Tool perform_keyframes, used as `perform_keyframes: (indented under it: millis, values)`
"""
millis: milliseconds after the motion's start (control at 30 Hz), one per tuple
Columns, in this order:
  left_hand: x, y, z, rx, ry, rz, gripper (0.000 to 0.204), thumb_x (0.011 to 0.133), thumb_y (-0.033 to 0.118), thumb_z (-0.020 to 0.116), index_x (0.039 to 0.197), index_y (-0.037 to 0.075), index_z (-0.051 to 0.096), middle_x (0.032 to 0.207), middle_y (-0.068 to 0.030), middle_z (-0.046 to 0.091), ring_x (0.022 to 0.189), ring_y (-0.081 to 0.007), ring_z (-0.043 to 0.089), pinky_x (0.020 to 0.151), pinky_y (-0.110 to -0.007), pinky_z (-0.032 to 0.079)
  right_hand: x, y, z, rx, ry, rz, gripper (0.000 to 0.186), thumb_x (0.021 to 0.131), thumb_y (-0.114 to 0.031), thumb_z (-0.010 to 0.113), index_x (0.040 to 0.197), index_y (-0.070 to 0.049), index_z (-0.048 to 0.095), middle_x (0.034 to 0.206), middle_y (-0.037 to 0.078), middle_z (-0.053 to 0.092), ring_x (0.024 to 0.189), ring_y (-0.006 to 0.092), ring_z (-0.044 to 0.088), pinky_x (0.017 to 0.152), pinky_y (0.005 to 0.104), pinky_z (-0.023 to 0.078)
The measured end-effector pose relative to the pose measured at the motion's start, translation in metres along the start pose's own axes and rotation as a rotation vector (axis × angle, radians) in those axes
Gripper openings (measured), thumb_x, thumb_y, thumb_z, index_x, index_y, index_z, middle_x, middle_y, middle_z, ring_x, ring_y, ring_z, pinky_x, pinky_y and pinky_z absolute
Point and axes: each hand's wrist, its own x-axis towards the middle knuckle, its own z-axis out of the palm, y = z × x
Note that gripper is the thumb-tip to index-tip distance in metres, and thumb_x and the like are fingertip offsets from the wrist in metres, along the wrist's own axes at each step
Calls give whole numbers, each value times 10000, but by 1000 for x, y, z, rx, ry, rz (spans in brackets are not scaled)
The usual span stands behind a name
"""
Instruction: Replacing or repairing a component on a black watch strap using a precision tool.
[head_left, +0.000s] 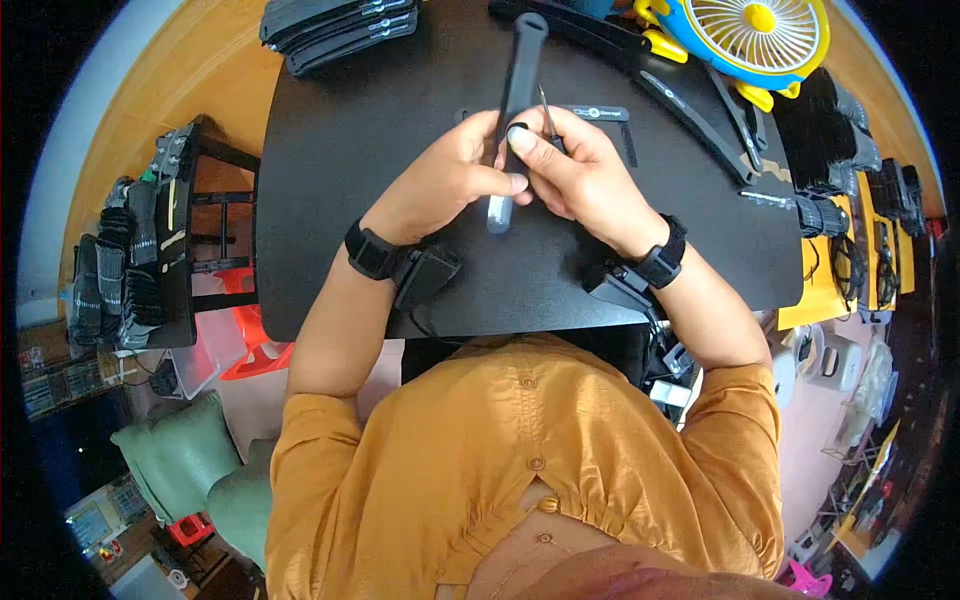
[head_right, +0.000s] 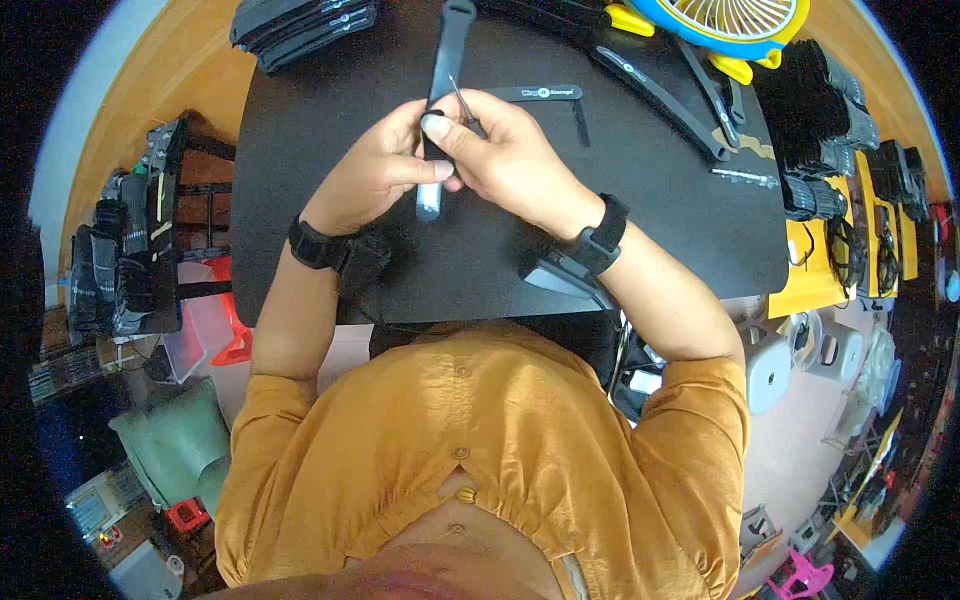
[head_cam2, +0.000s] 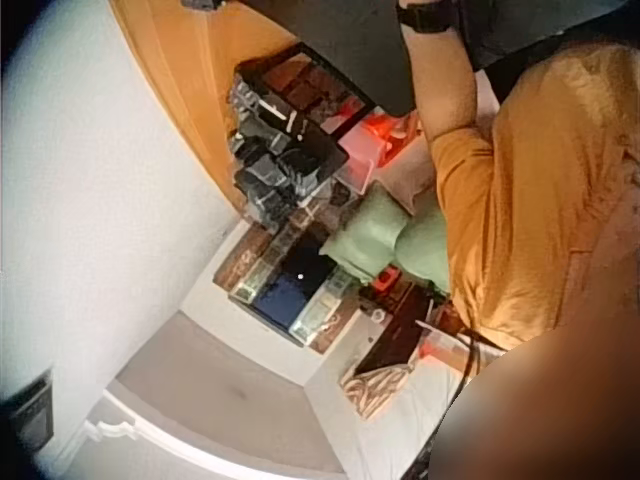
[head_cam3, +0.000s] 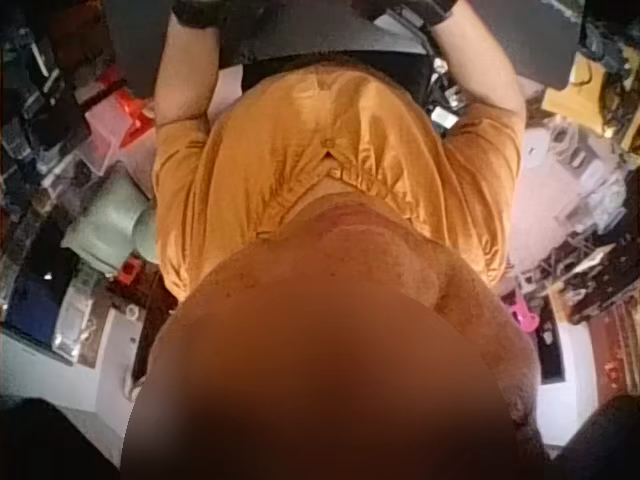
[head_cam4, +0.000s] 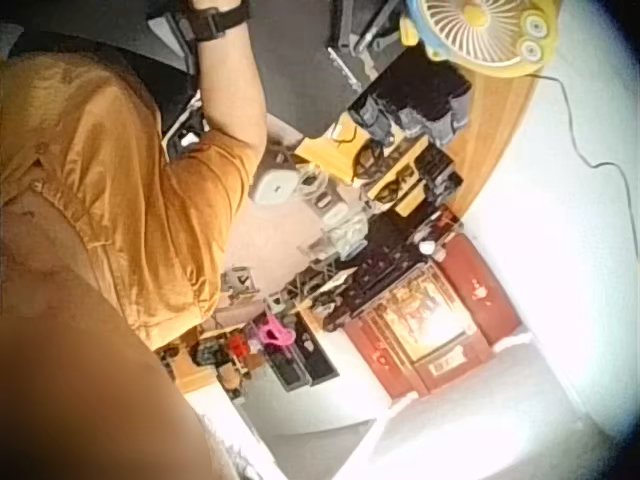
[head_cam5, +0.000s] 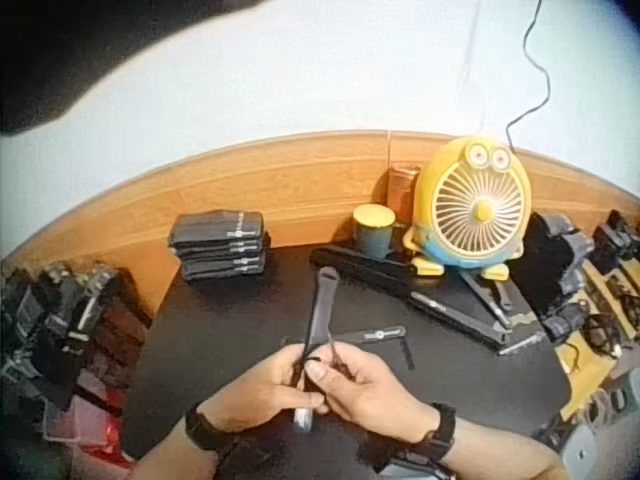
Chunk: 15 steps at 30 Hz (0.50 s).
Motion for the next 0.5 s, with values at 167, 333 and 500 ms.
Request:
perform_keyframes:
  millis: [167, 333, 500]
  values:
    - [3, -1, 8, -312, 44, -6, 484, 799, -73, 493, 1281, -32, 473, 1023, -58, 567, 748, -111, 525, 674, -237, 424, -2, -6, -7, 179, -26, 62, 197, 1030, -253, 489, 1053, -70, 558, 659, 55, 617, 438, 55, 467, 389, 175, 293]
    - [-4, 10, 16, -460, 99, -64, 392, 776, -75, 467, 1161, -9, 509, 990, -87, 569, 722, -127, 517, 631, -235, 418, 1, -10, -4, 403, -7, 25, 164, 1027, -231, 480, 1046, -82, 545, 678, 99, 641, 453, 88, 528, 385, 185, 338]
    - [-25, 19, 20, -320, 164, -149, 263, 794, -43, 474, 1047, 21, 508, 971, -92, 567, 706, -102, 494, 597, -218, 398, 8, -34, -39, 438, 113, -153, 166, 1010, -198, 446, 959, -72, 541, 845, 49, 635, 495, 75, 478, 424, 206, 394]
